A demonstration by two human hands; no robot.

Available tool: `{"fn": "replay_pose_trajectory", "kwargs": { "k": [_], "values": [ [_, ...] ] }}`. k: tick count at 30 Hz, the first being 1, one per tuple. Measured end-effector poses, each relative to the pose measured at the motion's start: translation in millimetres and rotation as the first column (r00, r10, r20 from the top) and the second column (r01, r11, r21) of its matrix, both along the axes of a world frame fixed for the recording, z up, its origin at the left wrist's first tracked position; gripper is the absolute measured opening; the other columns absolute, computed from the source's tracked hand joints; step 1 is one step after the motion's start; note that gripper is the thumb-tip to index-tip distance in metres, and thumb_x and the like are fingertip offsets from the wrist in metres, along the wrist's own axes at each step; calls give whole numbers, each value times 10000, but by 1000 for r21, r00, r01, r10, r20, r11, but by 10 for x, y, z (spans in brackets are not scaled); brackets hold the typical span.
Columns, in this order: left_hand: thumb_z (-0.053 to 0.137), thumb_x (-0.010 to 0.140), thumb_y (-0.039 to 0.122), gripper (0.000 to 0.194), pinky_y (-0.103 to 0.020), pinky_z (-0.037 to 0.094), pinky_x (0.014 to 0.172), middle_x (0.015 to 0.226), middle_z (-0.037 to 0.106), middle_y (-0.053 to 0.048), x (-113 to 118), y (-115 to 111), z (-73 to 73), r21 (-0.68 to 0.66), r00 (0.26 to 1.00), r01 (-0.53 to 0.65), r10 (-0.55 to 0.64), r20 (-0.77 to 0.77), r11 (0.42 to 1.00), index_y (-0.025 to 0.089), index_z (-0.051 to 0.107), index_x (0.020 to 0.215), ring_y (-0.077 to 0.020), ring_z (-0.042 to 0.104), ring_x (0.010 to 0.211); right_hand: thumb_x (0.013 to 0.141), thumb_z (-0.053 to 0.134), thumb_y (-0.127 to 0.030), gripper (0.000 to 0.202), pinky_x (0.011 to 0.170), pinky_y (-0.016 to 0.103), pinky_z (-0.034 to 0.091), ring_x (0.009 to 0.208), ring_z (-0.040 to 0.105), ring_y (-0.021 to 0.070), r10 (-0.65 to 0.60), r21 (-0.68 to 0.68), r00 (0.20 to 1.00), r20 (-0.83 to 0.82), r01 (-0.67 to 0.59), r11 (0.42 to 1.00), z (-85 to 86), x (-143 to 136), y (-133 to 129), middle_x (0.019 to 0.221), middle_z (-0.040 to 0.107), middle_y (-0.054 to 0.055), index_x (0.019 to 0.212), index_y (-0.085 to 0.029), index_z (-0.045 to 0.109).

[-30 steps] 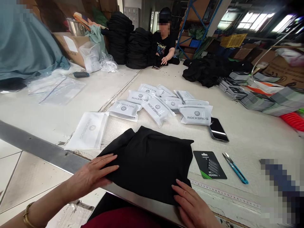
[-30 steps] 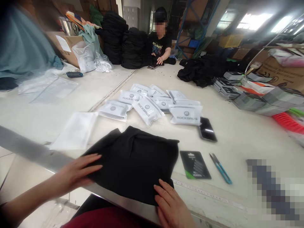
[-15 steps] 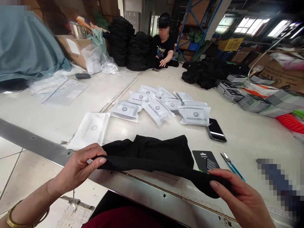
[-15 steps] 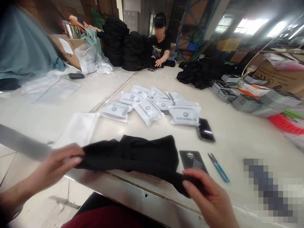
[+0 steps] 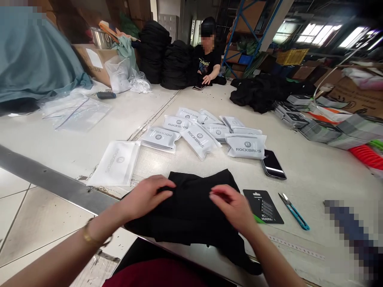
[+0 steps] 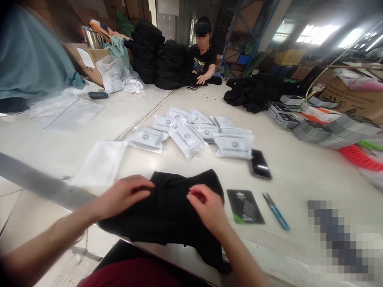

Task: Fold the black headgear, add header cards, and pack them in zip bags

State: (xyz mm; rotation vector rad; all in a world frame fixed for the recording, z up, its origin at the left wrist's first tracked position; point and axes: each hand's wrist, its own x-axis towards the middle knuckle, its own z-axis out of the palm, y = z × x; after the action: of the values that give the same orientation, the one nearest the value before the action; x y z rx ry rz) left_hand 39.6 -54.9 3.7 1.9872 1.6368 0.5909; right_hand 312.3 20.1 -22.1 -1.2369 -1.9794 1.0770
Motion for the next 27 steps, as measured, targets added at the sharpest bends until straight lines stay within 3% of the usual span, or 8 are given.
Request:
{"fn": "replay_pose_trajectory", "kwargs": {
  "k": [4,9,12,15,19,21,24,27],
  "values": [
    [583,814,394,567,-436,311,1056,1372,454,-115,275,295,-427,57,975,55,-41,-217,997,168,434,1312,-261,385,1274,778,547,-171,183,754,327,507,791,607,173,166,221,982,86,-181,958,-310,-666,91,902,661,32,950,-213,593],
    [571,818,432,690,-432,199,1118,1459,318,-104,240,332,-729,57,972,52,-37,-231,997,158,302,1390,-228,220,1363,811,483,-172,201,825,400,473,875,593,217,150,249,984,93,-169,954,-529,-956,172,908,651,61,976,-213,590],
    [545,827,473,698,-425,193,1120,1461,315,-95,215,307,-722,60,971,58,-43,-237,996,171,285,1399,-224,211,1366,849,444,-223,183,805,370,490,863,613,202,126,214,991,46,-133,968,-474,-846,191,909,655,73,958,-196,588],
    [495,843,517,697,-425,187,1121,1467,301,-94,213,307,-703,52,968,66,-51,-247,996,171,273,1406,-226,205,1368,869,446,-330,215,563,272,517,619,631,151,164,126,986,-9,-162,979,-305,-491,167,753,665,41,936,-197,600],
    [439,865,532,680,-416,171,1126,1479,279,-83,211,319,-715,51,966,79,-64,-252,996,176,256,1415,-222,180,1375,824,424,-587,456,371,192,392,356,550,107,360,-29,917,-170,-370,929,-123,20,72,436,549,-33,889,-195,648],
    [449,862,526,684,-418,174,1124,1479,276,-90,224,304,-699,56,965,71,-54,-257,996,174,252,1415,-228,186,1373,829,347,-630,557,396,187,401,382,575,100,350,-75,913,-212,-372,925,-96,109,17,478,580,-18,943,-169,638],
    [478,878,431,626,-468,186,1108,1470,302,-78,269,224,-608,87,960,65,-39,-276,994,229,236,1419,-252,217,1363,861,435,-507,431,510,233,492,563,643,121,266,-134,944,-197,-294,946,-120,11,-21,761,685,51,1089,-170,576],
    [469,892,325,587,-510,193,1089,1453,346,-30,321,115,-518,102,955,82,-49,-291,991,307,207,1417,-255,243,1354,826,555,-325,267,674,294,531,750,642,154,92,17,995,-32,-92,996,-212,-240,19,939,676,64,1064,-205,582]
  ]
}}
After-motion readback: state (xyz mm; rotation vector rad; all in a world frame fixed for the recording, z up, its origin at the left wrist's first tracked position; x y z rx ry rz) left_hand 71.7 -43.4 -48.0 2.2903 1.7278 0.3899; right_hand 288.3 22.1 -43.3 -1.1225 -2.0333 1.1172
